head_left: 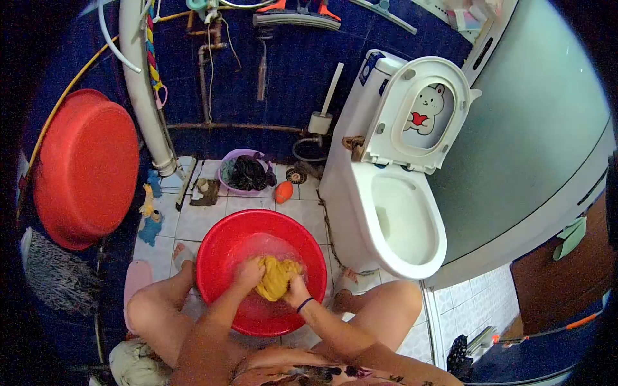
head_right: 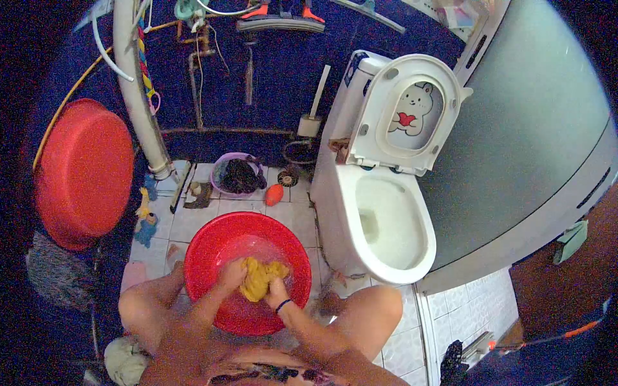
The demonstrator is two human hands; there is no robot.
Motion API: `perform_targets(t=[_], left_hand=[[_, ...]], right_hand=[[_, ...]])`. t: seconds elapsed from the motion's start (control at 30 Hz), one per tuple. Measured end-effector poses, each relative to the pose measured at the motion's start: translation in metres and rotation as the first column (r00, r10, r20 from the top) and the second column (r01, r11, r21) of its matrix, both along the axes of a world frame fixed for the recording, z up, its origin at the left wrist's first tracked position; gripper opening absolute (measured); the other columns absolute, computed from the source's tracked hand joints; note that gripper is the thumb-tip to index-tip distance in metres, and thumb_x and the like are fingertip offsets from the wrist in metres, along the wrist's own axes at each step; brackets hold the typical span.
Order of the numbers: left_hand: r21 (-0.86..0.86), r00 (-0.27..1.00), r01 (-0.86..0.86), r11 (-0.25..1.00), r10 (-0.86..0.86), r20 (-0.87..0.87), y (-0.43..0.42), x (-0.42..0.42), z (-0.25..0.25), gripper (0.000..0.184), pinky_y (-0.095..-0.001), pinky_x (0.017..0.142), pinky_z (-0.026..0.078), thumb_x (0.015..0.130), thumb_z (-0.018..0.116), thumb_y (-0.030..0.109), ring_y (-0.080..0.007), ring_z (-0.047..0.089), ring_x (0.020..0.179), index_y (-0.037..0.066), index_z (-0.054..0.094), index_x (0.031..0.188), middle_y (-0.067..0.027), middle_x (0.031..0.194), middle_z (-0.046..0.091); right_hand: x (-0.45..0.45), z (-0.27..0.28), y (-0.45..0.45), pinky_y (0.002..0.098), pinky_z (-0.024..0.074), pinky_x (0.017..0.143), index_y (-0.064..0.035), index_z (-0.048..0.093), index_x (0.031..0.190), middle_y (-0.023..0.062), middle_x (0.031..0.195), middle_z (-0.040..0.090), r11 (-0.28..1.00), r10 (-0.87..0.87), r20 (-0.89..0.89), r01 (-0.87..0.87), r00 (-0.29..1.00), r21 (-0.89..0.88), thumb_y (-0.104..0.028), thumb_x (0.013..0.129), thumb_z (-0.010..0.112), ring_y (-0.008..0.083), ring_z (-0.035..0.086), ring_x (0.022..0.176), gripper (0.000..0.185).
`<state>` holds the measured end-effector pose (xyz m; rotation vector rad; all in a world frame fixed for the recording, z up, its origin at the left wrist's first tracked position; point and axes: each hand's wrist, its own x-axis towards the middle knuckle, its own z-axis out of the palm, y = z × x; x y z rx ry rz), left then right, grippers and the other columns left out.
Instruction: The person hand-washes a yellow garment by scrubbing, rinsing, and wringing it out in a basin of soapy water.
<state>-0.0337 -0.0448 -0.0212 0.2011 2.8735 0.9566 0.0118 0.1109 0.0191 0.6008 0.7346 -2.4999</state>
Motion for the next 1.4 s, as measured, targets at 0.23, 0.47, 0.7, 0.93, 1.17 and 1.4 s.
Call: perform_targets(t=[0.23, 0.47, 0.7, 0.93, 1.17, 1.4], left_hand=[[-0.243, 0.921, -0.013, 0.97, 0.107, 0.376, -0.072, -0.002, -0.033, 0.033, -0.0421, 0.078, 0.044, 0.076, 0.049, 0.021, -0.0316, 0.053, 0.095, 0.006, 0.054, 0.105, -0.0193, 0.103, 0.054], [-0.088, 0.995, -0.043, 0.995, 0.051, 0.086, -0.039, 0.028, -0.038, 0.035, -0.0389, 0.085, 0.04, 0.072, 0.055, 0.012, -0.0296, 0.044, 0.106, 0.005, 0.052, 0.106, -0.0178, 0.118, 0.041], [0.65, 0.962, 0.151, 0.745, -0.263, 0.078, 0.055, 0.057, 0.004, 0.032, -0.0319, 0.075, 0.045, 0.069, 0.06, 0.013, -0.0199, 0.057, 0.082, 0.002, 0.053, 0.099, -0.0098, 0.087, 0.059], [-0.021, 0.85, 0.485, 0.874, -0.477, -0.223, 0.09, 0.058, 0.046, 0.034, -0.0423, 0.069, 0.045, 0.079, 0.048, 0.041, -0.0307, 0.057, 0.083, 0.01, 0.06, 0.084, -0.0151, 0.082, 0.06], [-0.072, 0.858, 0.414, 0.907, -0.416, -0.3, -0.003, -0.011, -0.055, 0.029, -0.0385, 0.084, 0.039, 0.079, 0.044, 0.031, -0.0289, 0.055, 0.08, 0.009, 0.062, 0.081, -0.0093, 0.076, 0.06], [-0.042, 0.999, 0.032, 0.999, -0.032, -0.001, -0.062, 0.004, -0.005, 0.033, -0.0374, 0.088, 0.036, 0.07, 0.059, 0.027, -0.0327, 0.044, 0.099, 0.007, 0.058, 0.095, -0.0164, 0.114, 0.04]], right_hand=[[-0.009, -0.016, 0.025, 0.0353, 0.0455, 0.074, -0.0146, 0.039, 0.117, 0.0046, 0.108, 0.046, 0.865, 0.155, 0.188, -0.225, 0.97, 0.448, -0.032, 0.078, 0.054, 0.0206, 0.05, 0.09, 0.046], [0.0, -0.023, 0.017, 0.0532, 0.0355, 0.087, -0.0203, 0.014, 0.134, 0.0083, 0.138, 0.016, 0.809, 0.431, 0.248, -0.494, 0.867, 0.319, -0.044, 0.077, 0.055, 0.0356, 0.032, 0.117, 0.075], [-0.013, -0.077, 0.034, 0.0496, 0.0334, 0.091, -0.0143, 0.032, 0.128, 0.0114, 0.128, 0.037, 0.953, 0.277, 0.227, -0.298, 0.934, 0.061, -0.057, 0.074, 0.05, 0.027, 0.034, 0.118, 0.071], [-0.003, -0.083, 0.031, 0.0383, 0.0398, 0.089, -0.0066, 0.048, 0.112, 0.0102, 0.109, 0.053, 0.982, 0.099, -0.153, -0.121, 0.983, -0.143, -0.028, 0.082, 0.043, 0.0231, 0.048, 0.103, 0.037], [-0.005, -0.022, 0.01, 0.0373, 0.0402, 0.088, -0.0058, 0.05, 0.109, 0.009, 0.11, 0.053, 0.994, 0.079, -0.015, -0.08, 0.997, -0.08, -0.015, 0.081, 0.045, 0.0215, 0.051, 0.099, 0.03], [-0.001, -0.014, 0.033, 0.0392, 0.0394, 0.085, -0.0075, 0.042, 0.119, 0.0079, 0.114, 0.049, 0.753, 0.469, 0.1, -0.456, 0.878, 0.475, -0.015, 0.076, 0.052, 0.0224, 0.048, 0.104, 0.045]])
